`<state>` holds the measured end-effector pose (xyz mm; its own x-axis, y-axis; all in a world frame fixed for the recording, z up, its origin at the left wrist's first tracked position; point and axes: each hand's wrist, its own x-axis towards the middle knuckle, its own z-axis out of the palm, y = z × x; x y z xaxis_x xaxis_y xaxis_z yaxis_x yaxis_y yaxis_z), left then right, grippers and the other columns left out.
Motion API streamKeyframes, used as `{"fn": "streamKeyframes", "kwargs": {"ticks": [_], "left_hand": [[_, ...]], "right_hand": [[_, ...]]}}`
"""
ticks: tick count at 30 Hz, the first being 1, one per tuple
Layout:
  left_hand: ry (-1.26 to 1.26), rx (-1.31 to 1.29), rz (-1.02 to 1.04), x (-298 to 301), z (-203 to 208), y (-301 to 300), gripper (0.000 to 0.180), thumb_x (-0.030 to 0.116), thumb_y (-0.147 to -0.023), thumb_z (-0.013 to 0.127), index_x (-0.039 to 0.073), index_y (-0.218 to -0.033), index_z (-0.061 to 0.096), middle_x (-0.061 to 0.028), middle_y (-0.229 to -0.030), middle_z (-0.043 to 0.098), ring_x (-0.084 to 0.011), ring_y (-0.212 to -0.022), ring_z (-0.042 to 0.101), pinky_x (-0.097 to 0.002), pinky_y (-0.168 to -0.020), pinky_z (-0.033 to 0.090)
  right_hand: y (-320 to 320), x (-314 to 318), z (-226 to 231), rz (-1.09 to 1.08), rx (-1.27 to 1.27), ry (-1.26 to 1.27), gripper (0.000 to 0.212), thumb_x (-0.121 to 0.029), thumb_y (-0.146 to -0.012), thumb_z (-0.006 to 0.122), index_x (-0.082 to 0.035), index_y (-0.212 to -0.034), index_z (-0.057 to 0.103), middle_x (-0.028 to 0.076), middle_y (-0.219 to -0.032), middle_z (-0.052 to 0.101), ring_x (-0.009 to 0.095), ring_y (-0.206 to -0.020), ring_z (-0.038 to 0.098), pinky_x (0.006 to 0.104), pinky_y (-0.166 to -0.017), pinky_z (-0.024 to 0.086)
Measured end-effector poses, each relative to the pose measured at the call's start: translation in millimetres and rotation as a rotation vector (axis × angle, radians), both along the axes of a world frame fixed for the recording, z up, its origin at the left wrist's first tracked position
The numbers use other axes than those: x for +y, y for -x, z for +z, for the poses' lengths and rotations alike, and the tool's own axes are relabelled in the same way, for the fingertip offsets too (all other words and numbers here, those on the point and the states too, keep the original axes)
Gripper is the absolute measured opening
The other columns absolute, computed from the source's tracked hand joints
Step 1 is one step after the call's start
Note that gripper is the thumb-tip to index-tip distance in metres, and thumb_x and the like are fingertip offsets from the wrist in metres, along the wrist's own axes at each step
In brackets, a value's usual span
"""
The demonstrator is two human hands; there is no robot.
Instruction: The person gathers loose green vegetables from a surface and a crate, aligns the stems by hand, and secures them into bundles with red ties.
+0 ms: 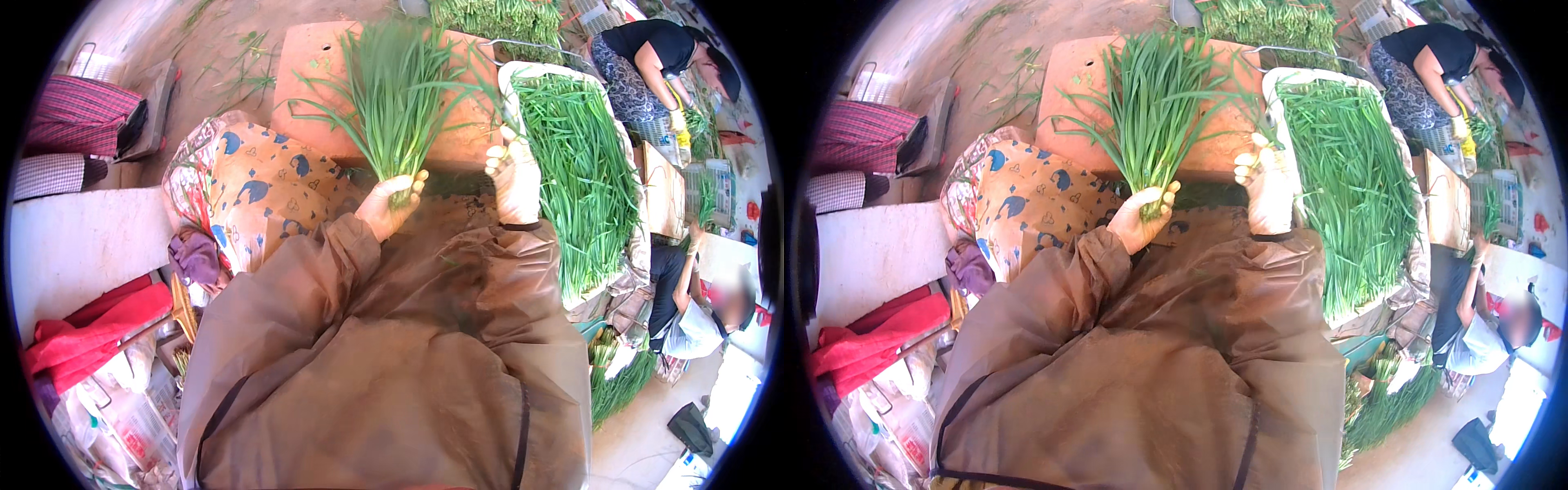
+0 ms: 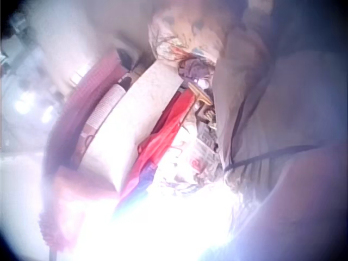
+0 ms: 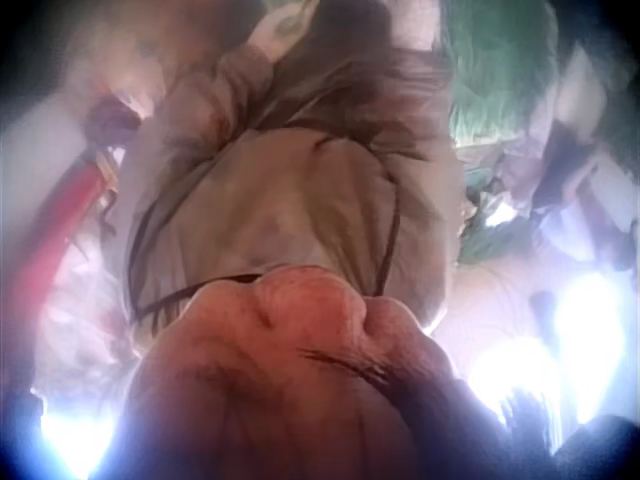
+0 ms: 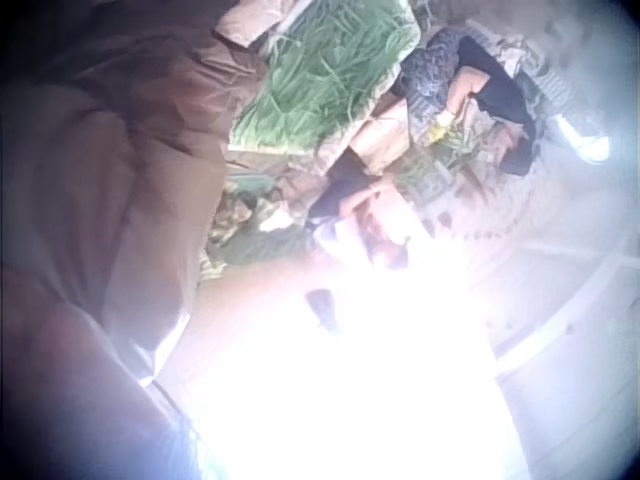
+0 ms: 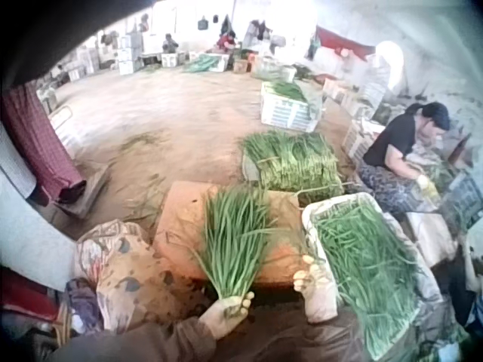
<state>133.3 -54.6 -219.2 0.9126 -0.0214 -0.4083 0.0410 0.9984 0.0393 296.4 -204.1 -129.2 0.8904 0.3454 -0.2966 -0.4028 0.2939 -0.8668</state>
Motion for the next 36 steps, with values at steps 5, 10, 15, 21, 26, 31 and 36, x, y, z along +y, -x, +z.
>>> {"fn": "streamKeyframes", "kwargs": {"ticks": [5, 10, 15, 21, 26, 31, 36], "left_hand": [[-0.068, 0.008, -0.032, -5, 3, -3, 0.034, 0.010, -0.085, 0.061, 0.001, -0.117, 0.055, -0.0110, -0.114, 0.062, -0.0225, -0.102, 0.061, -0.0383, -0.093, 0.049], [-0.089, 0.044, -0.049, -7, -2, -6, 0.021, 0.010, -0.084, 0.062, 0.003, -0.104, 0.059, -0.0057, -0.093, 0.065, -0.0189, -0.087, 0.063, -0.0375, -0.083, 0.052], [-0.206, 0.171, -0.067, -12, 4, -5, 0.021, 0.007, -0.082, 0.064, 0.004, -0.103, 0.061, -0.0049, -0.095, 0.065, -0.0171, -0.087, 0.062, -0.0329, -0.080, 0.051], [-0.269, 0.198, -0.088, -11, 0, -7, 0.019, 0.006, -0.081, 0.065, 0.002, -0.099, 0.063, -0.0062, -0.094, 0.066, -0.0171, -0.085, 0.062, -0.0283, -0.074, 0.051], [-0.295, 0.250, -0.059, -10, 6, -8, 0.019, 0.006, -0.081, 0.064, 0.001, -0.100, 0.063, -0.0078, -0.095, 0.066, -0.0175, -0.087, 0.062, -0.0291, -0.075, 0.050], [-0.303, 0.239, -0.080, -10, 8, -8, 0.023, 0.007, -0.082, 0.065, 0.001, -0.103, 0.061, -0.0081, -0.097, 0.066, -0.0177, -0.086, 0.062, -0.0294, -0.076, 0.051], [-0.226, 0.207, -0.046, -9, 0, -7, 0.022, 0.005, -0.082, 0.065, 0.001, -0.104, 0.061, -0.0081, -0.097, 0.066, -0.0176, -0.086, 0.062, -0.0274, -0.074, 0.052]], "right_hand": [[56, 19, -49, 0.294, -0.060, 0.468, 0.022, -0.024, -0.090, 0.057, -0.003, -0.088, 0.064, 0.009, -0.074, 0.067, 0.014, -0.062, 0.062, 0.0253, -0.052, 0.046], [88, 33, -57, 0.326, -1.309, 1.304, 0.022, -0.026, -0.083, 0.057, -0.008, -0.089, 0.067, 0.012, -0.084, 0.064, 0.031, -0.079, 0.060, 0.0412, -0.069, 0.048], [76, 22, -72, 0.444, -0.777, 1.082, 0.024, -0.026, -0.085, 0.058, -0.006, -0.093, 0.067, 0.016, -0.082, 0.065, 0.030, -0.074, 0.062, 0.0388, -0.069, 0.049], [70, 20, -73, 0.163, 0.178, 0.517, 0.022, -0.022, -0.092, 0.053, -0.003, -0.093, 0.064, 0.007, -0.076, 0.065, 0.017, -0.062, 0.061, 0.0271, -0.056, 0.048], [43, 8, -67, -0.019, -0.142, 0.464, 0.017, -0.018, -0.094, 0.053, -0.004, -0.093, 0.063, 0.003, -0.078, 0.062, 0.010, -0.066, 0.058, 0.0234, -0.056, 0.046], [48, 56, -47, 0.322, -0.689, 1.058, 0.020, -0.017, -0.080, 0.069, -0.006, -0.096, 0.067, 0.008, -0.085, 0.064, 0.017, -0.073, 0.060, 0.0294, -0.071, 0.048], [43, 46, -72, 0.199, -0.412, 0.570, 0.014, -0.013, -0.082, 0.065, -0.003, -0.091, 0.065, 0.006, -0.079, 0.063, 0.015, -0.071, 0.058, 0.0291, -0.069, 0.047]]}}
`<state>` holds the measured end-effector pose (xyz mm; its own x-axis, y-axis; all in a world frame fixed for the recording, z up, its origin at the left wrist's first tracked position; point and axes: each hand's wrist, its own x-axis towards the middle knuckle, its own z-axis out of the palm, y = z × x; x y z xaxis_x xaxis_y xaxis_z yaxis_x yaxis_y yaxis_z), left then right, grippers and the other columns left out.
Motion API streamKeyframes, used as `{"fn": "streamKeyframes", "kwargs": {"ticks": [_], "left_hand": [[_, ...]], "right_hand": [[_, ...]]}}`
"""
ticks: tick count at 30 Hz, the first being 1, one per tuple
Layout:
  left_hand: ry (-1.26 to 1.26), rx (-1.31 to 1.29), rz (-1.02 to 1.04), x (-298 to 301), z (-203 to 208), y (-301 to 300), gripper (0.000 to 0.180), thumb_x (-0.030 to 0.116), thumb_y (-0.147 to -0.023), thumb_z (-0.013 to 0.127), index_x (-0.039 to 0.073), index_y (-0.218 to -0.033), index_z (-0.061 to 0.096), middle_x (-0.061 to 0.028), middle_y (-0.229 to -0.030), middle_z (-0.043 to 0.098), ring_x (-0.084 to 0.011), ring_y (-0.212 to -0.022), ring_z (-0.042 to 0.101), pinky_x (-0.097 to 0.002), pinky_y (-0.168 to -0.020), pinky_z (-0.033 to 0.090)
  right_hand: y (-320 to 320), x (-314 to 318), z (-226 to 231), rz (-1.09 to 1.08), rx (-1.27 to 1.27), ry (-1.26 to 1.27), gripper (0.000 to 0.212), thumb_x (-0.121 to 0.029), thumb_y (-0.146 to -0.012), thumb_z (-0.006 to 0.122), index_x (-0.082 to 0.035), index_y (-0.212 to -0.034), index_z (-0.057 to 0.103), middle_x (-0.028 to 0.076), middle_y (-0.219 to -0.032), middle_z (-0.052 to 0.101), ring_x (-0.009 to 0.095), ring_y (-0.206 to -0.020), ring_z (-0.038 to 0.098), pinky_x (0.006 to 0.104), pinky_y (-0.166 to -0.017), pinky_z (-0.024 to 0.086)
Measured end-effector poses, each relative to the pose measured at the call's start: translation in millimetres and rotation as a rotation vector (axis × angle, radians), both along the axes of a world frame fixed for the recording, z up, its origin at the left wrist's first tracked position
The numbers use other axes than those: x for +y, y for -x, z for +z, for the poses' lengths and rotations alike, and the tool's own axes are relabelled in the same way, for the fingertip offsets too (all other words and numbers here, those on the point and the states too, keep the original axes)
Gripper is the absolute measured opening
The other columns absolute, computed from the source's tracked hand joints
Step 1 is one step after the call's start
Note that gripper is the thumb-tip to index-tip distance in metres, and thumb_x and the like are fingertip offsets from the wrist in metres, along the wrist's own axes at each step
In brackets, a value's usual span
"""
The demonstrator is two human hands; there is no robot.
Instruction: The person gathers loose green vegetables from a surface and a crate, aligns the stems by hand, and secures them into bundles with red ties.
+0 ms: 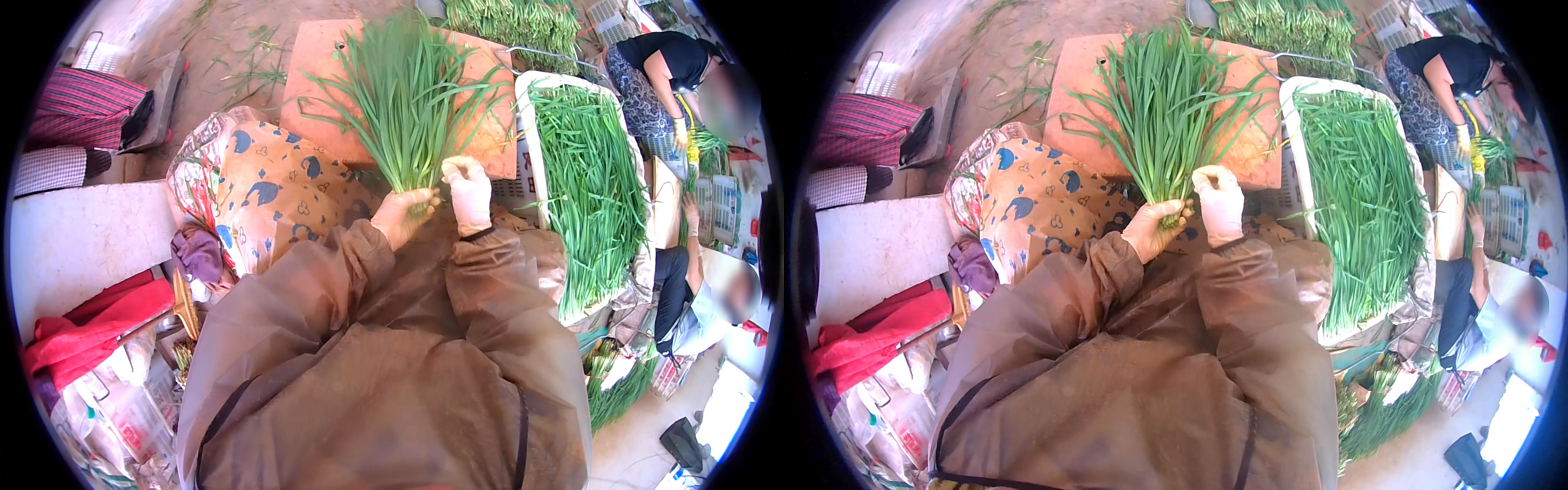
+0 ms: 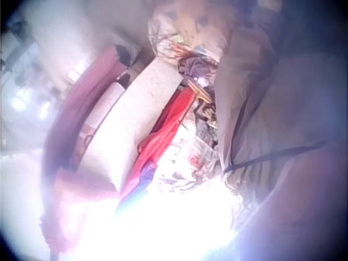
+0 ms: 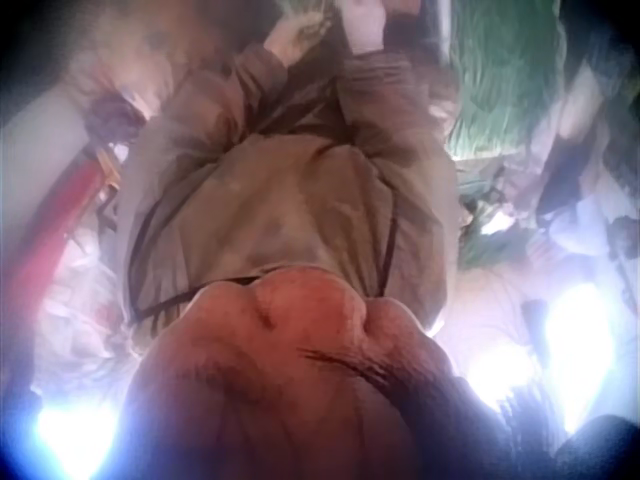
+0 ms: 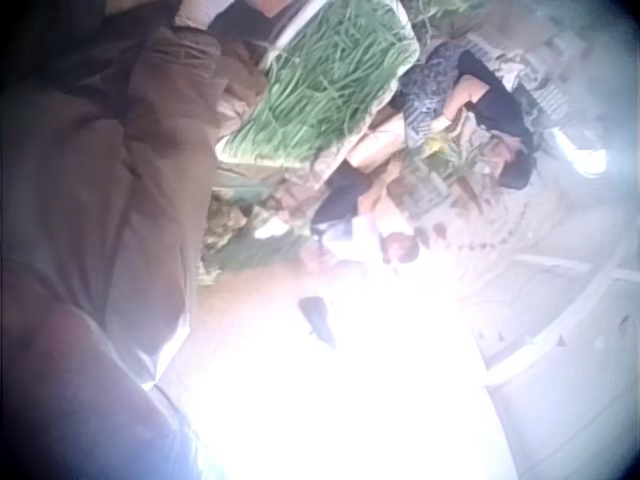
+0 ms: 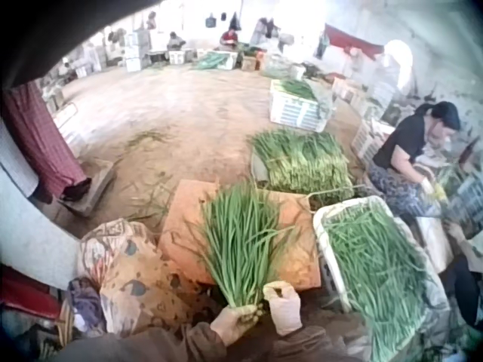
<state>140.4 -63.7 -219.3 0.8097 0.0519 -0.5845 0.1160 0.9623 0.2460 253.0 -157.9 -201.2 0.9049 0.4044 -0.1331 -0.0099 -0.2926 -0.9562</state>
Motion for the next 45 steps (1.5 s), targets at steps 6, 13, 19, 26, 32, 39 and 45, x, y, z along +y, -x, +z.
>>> {"fn": "streamKeyframes", "kwargs": {"ticks": [6, 13, 19, 26, 32, 39, 45], "left_hand": [[-0.071, 0.036, -0.009, -2, 9, -1, 0.020, 0.005, -0.082, 0.065, 0.001, -0.101, 0.061, -0.0078, -0.094, 0.066, -0.0170, -0.083, 0.062, -0.0272, -0.072, 0.051], [0.078, -0.131, 0.048, -1, 3, 2, 0.016, 0.004, -0.082, 0.063, 0.001, -0.097, 0.062, -0.0058, -0.088, 0.064, -0.0160, -0.077, 0.060, -0.0278, -0.071, 0.050], [0.069, -0.098, 0.063, -3, 0, 2, 0.018, 0.002, -0.082, 0.062, -0.001, -0.100, 0.060, -0.0060, -0.088, 0.063, -0.0169, -0.078, 0.061, -0.0288, -0.072, 0.052], [0.016, 0.037, -0.012, 1, 15, 1, 0.029, 0.005, -0.082, 0.065, -0.005, -0.108, 0.058, -0.0086, -0.096, 0.063, -0.0179, -0.083, 0.061, -0.0280, -0.073, 0.052], [0.023, 0.003, -0.045, 1, 5, 0, 0.028, 0.005, -0.081, 0.066, -0.003, -0.106, 0.061, -0.0090, -0.100, 0.064, -0.0182, -0.087, 0.061, -0.0275, -0.075, 0.052], [-0.119, 0.011, 0.023, -5, 7, 0, 0.031, 0.002, -0.080, 0.064, 0.005, -0.110, 0.057, -0.0065, -0.099, 0.063, -0.0182, -0.087, 0.062, -0.0306, -0.074, 0.052], [-0.092, -0.070, -0.031, -1, 12, 2, 0.032, 0.009, -0.081, 0.067, 0.008, -0.111, 0.058, -0.0044, -0.100, 0.063, -0.0167, -0.089, 0.062, -0.0304, -0.076, 0.052]], "right_hand": [[0, 14, 16, 0.106, -0.168, 0.471, 0.018, -0.016, -0.083, 0.066, -0.002, -0.094, 0.063, 0.009, -0.087, 0.064, 0.017, -0.074, 0.062, 0.0312, -0.069, 0.050], [23, -2, 29, 0.094, -0.064, -0.031, 0.011, -0.007, -0.082, 0.067, -0.003, -0.092, 0.063, 0.005, -0.083, 0.063, 0.011, -0.073, 0.060, 0.0239, -0.066, 0.049], [30, -17, 46, 0.272, 0.259, -0.293, 0.011, 0.001, -0.083, 0.064, -0.004, -0.093, 0.062, 0.002, -0.085, 0.064, 0.007, -0.074, 0.057, 0.0224, -0.068, 0.047], [-16, -37, 63, -0.053, 0.109, -0.617, 0.007, -0.007, -0.086, 0.059, -0.001, -0.090, 0.058, 0.007, -0.080, 0.064, 0.014, -0.072, 0.061, 0.0256, -0.066, 0.049], [-26, -96, 37, 0.159, -0.276, 1.148, 0.033, -0.028, -0.084, 0.061, -0.010, -0.111, 0.064, 0.017, -0.105, 0.065, 0.033, -0.098, 0.062, 0.0394, -0.084, 0.049], [12, 12, 57, 0.437, -0.657, 0.526, 0.025, -0.032, -0.075, 0.069, -0.013, -0.091, 0.068, 0.012, -0.085, 0.063, 0.028, -0.085, 0.062, 0.0365, -0.075, 0.049], [9, 3, 62, 0.430, -0.500, 0.414, 0.014, -0.024, -0.075, 0.066, -0.012, -0.082, 0.065, 0.011, -0.085, 0.063, 0.027, -0.078, 0.063, 0.0375, -0.070, 0.050]]}}
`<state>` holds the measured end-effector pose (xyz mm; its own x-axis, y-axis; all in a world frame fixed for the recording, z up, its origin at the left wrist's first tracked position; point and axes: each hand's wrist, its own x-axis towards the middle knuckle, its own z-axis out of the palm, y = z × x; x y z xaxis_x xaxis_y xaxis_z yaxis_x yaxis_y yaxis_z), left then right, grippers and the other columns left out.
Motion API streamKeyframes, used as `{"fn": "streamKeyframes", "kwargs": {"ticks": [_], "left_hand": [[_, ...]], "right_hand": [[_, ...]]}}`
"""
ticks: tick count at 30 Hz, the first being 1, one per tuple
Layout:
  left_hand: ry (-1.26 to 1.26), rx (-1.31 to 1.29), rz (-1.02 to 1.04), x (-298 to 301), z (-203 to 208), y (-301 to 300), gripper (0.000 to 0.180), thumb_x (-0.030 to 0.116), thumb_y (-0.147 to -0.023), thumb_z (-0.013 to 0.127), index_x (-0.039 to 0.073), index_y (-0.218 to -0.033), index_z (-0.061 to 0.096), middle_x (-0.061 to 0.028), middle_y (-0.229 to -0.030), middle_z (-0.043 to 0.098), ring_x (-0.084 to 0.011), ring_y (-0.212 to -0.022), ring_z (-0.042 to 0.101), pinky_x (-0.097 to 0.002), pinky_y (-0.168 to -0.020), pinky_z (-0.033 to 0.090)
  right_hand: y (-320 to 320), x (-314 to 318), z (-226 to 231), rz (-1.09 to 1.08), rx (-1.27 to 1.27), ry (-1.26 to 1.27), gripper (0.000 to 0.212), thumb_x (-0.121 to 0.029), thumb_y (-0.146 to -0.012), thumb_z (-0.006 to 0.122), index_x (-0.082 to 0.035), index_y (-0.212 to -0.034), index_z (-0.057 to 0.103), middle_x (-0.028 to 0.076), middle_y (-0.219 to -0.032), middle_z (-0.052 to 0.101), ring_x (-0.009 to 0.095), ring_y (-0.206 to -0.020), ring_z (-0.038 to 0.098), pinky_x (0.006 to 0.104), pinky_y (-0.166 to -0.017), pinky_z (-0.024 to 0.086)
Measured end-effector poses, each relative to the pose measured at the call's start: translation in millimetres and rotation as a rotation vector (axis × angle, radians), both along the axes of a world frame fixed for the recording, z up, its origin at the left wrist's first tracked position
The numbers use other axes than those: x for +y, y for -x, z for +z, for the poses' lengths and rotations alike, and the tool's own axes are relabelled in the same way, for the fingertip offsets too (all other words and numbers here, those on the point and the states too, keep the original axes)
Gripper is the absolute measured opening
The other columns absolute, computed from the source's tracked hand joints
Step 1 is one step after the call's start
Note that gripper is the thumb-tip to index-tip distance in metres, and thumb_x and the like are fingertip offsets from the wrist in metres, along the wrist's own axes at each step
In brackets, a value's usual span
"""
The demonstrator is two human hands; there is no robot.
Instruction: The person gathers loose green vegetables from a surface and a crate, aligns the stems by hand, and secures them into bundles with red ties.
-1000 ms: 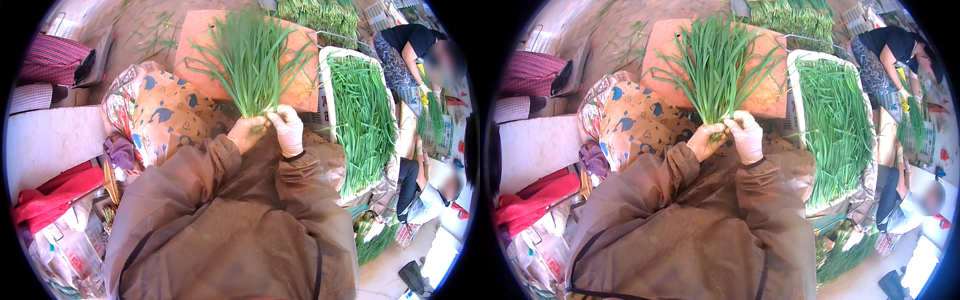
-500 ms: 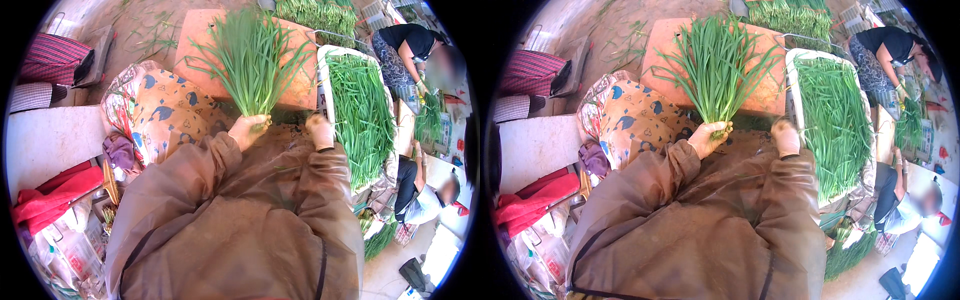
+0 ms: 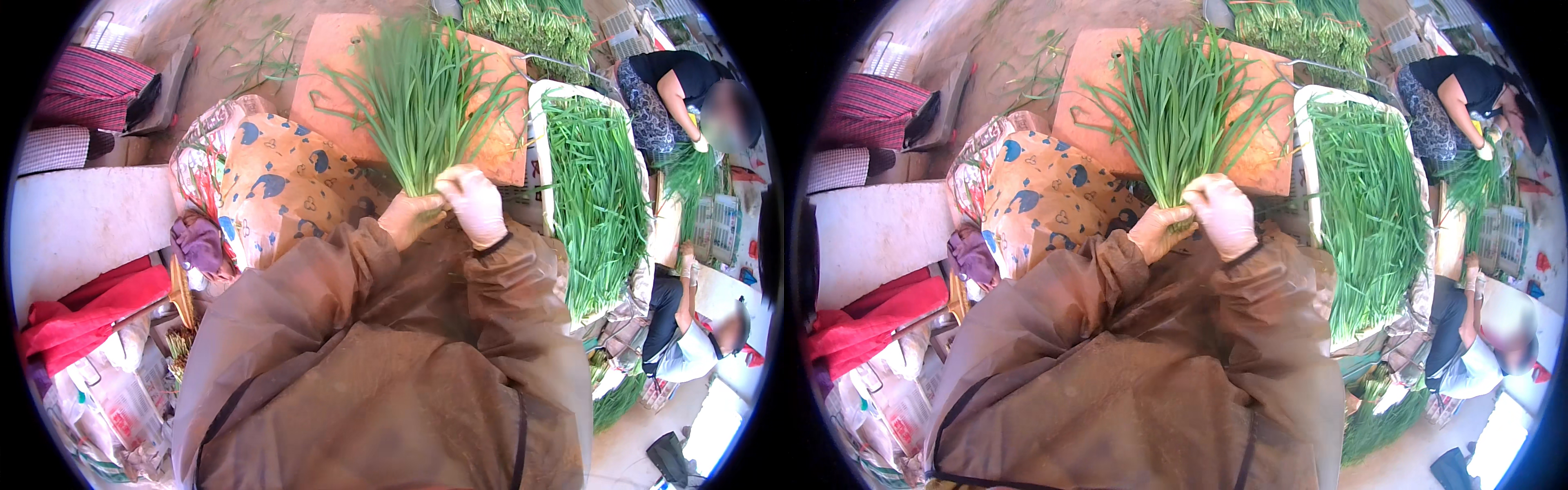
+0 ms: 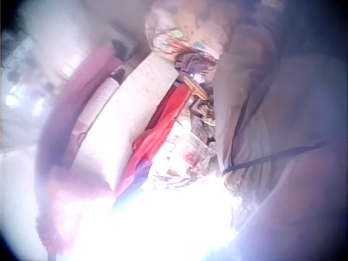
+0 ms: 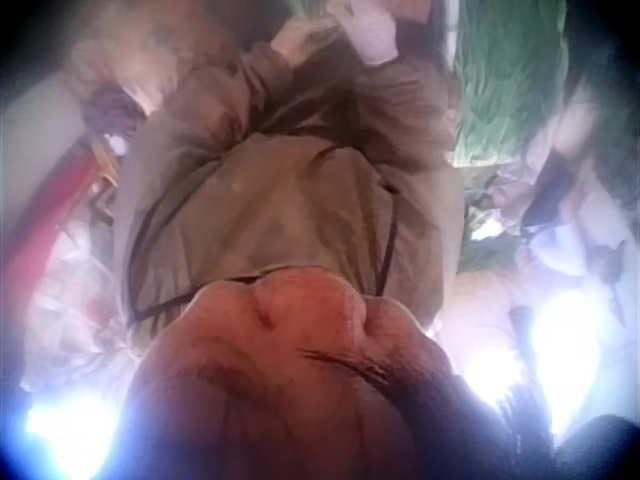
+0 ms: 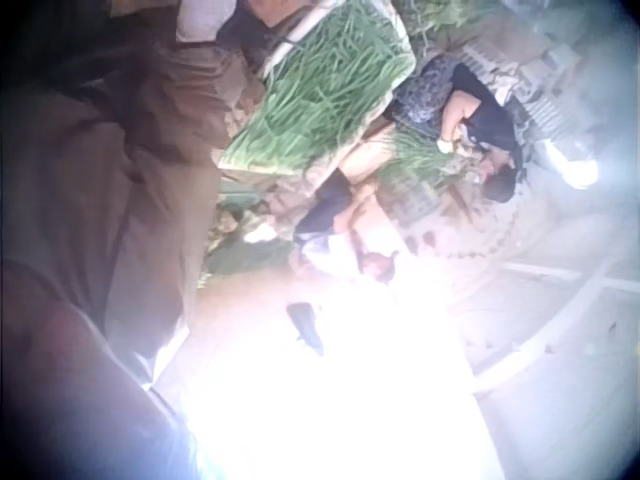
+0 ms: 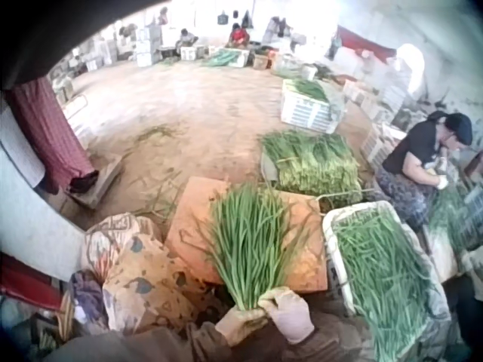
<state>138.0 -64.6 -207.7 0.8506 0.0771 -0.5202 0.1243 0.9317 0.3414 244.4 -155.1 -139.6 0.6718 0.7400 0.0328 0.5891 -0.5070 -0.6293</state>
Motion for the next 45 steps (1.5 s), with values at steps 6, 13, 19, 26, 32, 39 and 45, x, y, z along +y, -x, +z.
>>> {"fn": "streamKeyframes", "kwargs": {"ticks": [6, 13, 19, 26, 32, 39, 45], "left_hand": [[0.093, -0.015, 0.001, -1, 5, 1, 0.029, 0.020, -0.086, 0.066, 0.008, -0.111, 0.058, -0.0041, -0.102, 0.063, -0.0165, -0.093, 0.061, -0.0321, -0.083, 0.051], [0.234, -0.053, -0.018, 1, -14, -2, 0.021, 0.019, -0.087, 0.062, 0.007, -0.105, 0.060, -0.0050, -0.099, 0.063, -0.0187, -0.094, 0.060, -0.0350, -0.087, 0.046], [0.186, 0.033, -0.013, 2, -10, -4, 0.026, 0.013, -0.086, 0.063, 0.000, -0.108, 0.057, -0.0115, -0.102, 0.063, -0.0223, -0.093, 0.062, -0.0303, -0.077, 0.053], [0.160, 0.037, -0.011, 4, -9, -2, 0.025, 0.014, -0.084, 0.065, 0.004, -0.107, 0.060, -0.0077, -0.101, 0.064, -0.0204, -0.096, 0.061, -0.0316, -0.081, 0.051], [0.126, -0.015, -0.021, 1, -3, -3, 0.027, 0.015, -0.085, 0.065, 0.004, -0.109, 0.059, -0.0061, -0.109, 0.063, -0.0189, -0.102, 0.058, -0.0410, -0.096, 0.046], [0.084, 0.139, 0.047, -6, -10, -3, 0.026, 0.005, -0.082, 0.063, 0.003, -0.108, 0.060, -0.0077, -0.102, 0.064, -0.0217, -0.097, 0.060, -0.0401, -0.089, 0.049], [-0.039, 0.189, 0.054, -4, 0, -7, 0.023, -0.002, -0.079, 0.064, 0.003, -0.102, 0.063, -0.0075, -0.095, 0.064, -0.0211, -0.087, 0.061, -0.0377, -0.077, 0.053]], "right_hand": [[13, -30, -12, -0.235, 0.779, -0.530, 0.007, -0.009, -0.088, 0.062, -0.005, -0.093, 0.063, 0.001, -0.083, 0.062, 0.010, -0.074, 0.056, 0.0238, -0.070, 0.047], [15, -27, -11, 0.245, -0.098, -0.199, 0.010, -0.012, -0.078, 0.069, -0.011, -0.084, 0.061, 0.005, -0.079, 0.062, 0.021, -0.072, 0.062, 0.0314, -0.062, 0.048], [48, -48, 37, 0.116, 0.973, -0.190, 0.006, -0.008, -0.082, 0.063, -0.006, -0.087, 0.064, 0.005, -0.078, 0.065, 0.014, -0.067, 0.062, 0.0258, -0.062, 0.049], [8, -47, 19, -0.246, 0.329, 0.010, 0.033, -0.024, -0.082, 0.069, -0.006, -0.108, 0.063, 0.009, -0.088, 0.065, 0.019, -0.073, 0.063, 0.0317, -0.067, 0.051], [14, -22, -34, 0.008, -0.357, 0.159, 0.017, -0.027, -0.080, 0.064, -0.014, -0.090, 0.062, 0.006, -0.079, 0.060, 0.023, -0.066, 0.061, 0.0362, -0.058, 0.049], [34, -22, -16, 0.046, -0.611, 0.415, 0.019, -0.033, -0.080, 0.063, -0.014, -0.079, 0.058, 0.005, -0.069, 0.054, 0.022, -0.060, 0.059, 0.0352, -0.052, 0.047], [43, -43, 24, 0.508, 0.420, 0.383, 0.013, -0.022, -0.079, 0.066, -0.009, -0.082, 0.066, 0.010, -0.075, 0.064, 0.023, -0.073, 0.064, 0.0338, -0.066, 0.051]]}}
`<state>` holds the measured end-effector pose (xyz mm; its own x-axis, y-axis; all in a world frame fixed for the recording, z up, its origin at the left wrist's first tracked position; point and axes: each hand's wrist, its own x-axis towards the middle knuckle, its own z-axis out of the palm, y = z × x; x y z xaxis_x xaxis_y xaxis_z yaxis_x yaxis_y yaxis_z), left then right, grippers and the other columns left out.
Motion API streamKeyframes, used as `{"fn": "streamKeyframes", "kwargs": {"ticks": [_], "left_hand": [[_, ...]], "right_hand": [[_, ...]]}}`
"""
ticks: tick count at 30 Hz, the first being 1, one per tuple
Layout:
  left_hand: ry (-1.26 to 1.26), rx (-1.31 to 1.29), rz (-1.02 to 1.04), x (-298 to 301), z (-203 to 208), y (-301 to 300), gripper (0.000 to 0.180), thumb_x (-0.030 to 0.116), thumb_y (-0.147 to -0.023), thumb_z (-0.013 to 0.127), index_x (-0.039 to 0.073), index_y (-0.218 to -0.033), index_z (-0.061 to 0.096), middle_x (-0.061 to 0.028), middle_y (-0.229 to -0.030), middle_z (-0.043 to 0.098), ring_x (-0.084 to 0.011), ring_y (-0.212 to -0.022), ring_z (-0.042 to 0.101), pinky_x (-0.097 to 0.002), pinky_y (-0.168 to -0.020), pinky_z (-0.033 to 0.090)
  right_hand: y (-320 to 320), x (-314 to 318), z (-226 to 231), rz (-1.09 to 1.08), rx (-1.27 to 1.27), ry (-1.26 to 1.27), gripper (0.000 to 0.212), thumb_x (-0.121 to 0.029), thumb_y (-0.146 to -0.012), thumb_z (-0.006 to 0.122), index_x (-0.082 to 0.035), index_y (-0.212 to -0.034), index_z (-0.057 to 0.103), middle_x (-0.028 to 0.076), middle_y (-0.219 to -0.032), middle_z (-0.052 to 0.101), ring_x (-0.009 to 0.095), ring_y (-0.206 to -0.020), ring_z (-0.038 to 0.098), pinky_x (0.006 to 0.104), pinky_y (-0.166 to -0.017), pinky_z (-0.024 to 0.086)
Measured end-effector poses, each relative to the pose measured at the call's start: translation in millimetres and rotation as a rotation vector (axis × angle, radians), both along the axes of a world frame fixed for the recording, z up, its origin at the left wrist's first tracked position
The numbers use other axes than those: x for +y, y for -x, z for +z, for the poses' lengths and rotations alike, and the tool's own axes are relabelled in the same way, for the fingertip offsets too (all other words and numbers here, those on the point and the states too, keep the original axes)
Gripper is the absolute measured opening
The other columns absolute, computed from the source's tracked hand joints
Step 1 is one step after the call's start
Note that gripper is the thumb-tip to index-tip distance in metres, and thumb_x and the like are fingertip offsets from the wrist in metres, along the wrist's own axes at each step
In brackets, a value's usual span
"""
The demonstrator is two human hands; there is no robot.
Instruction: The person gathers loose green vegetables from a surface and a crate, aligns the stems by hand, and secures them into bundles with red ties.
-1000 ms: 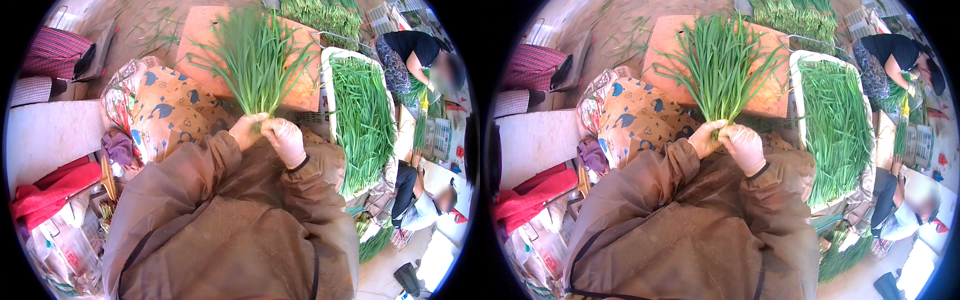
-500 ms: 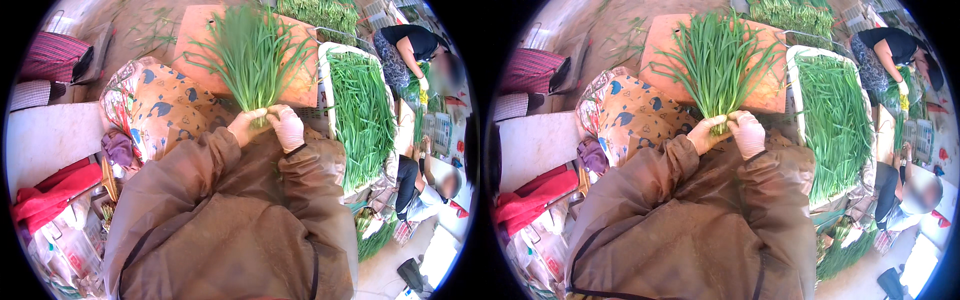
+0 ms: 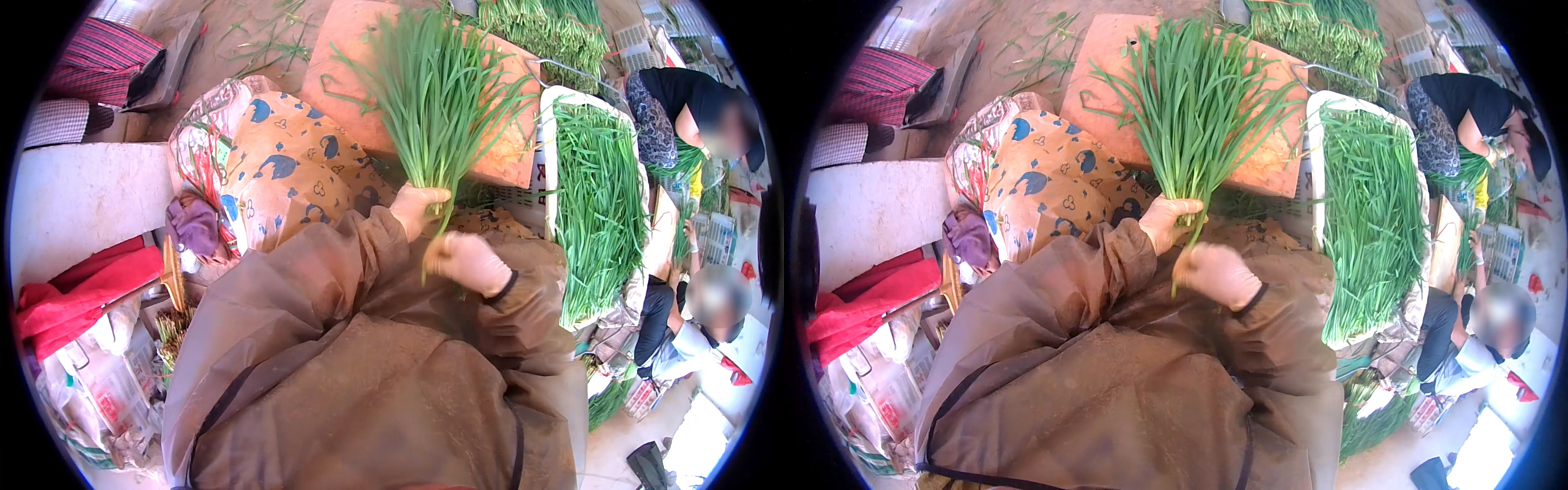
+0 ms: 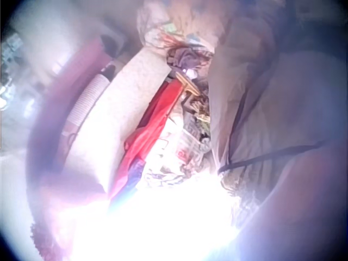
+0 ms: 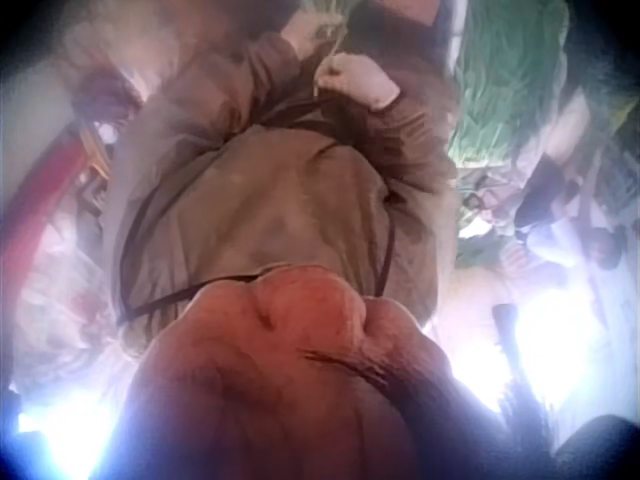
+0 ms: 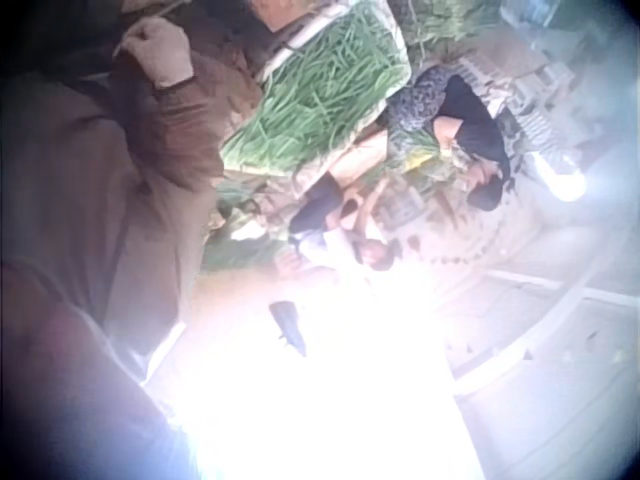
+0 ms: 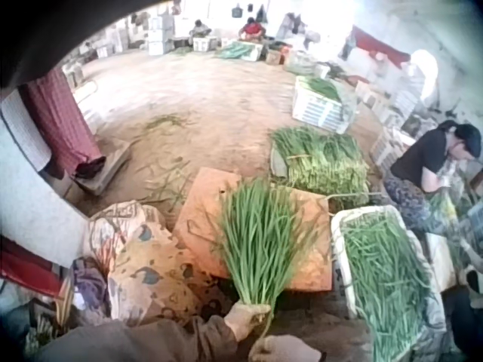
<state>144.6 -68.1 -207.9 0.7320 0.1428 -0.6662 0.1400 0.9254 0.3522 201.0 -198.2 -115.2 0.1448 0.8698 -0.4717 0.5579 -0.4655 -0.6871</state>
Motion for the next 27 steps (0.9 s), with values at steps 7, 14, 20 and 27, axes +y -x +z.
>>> {"fn": "streamKeyframes", "kwargs": {"ticks": [7, 14, 20, 27], "left_hand": [[0.018, -0.036, -0.038, 4, 5, 2, 0.025, 0.000, -0.080, 0.064, 0.004, -0.105, 0.062, -0.0075, -0.098, 0.065, -0.0201, -0.088, 0.060, -0.0392, -0.081, 0.051], [0.047, -0.007, -0.104, 4, -5, 0, 0.023, 0.002, -0.080, 0.065, 0.001, -0.103, 0.062, -0.0099, -0.096, 0.065, -0.0203, -0.090, 0.061, -0.0372, -0.083, 0.051], [0.137, -0.094, -0.021, 8, -2, 6, 0.025, 0.009, -0.082, 0.063, 0.000, -0.105, 0.060, -0.0130, -0.103, 0.065, -0.0218, -0.091, 0.062, -0.0388, -0.088, 0.051], [0.283, -0.206, -0.032, 9, 6, 5, 0.041, 0.012, -0.084, 0.061, -0.003, -0.122, 0.052, -0.0173, -0.117, 0.059, -0.0273, -0.110, 0.057, -0.0402, -0.096, 0.046]], "right_hand": [[-33, 4, -6, -0.636, 0.300, -0.044, 0.014, -0.014, -0.086, 0.060, -0.004, -0.094, 0.065, 0.006, -0.074, 0.064, 0.013, -0.066, 0.059, 0.0277, -0.063, 0.049], [-4, -6, -24, -0.898, 0.535, 0.147, 0.030, -0.034, -0.089, 0.061, -0.004, -0.089, 0.065, 0.001, -0.064, 0.058, 0.008, -0.050, 0.048, 0.0214, -0.047, 0.037], [-63, 2, -13, -1.104, 0.396, -0.175, 0.017, -0.025, -0.085, 0.065, -0.009, -0.089, 0.068, -0.002, -0.068, 0.057, 0.004, -0.050, 0.043, 0.0192, -0.045, 0.031], [-113, 68, -59, -0.904, 0.151, -0.023, 0.025, -0.024, -0.084, 0.067, -0.001, -0.094, 0.064, 0.004, -0.071, 0.062, 0.010, -0.055, 0.054, 0.0256, -0.051, 0.045]]}}
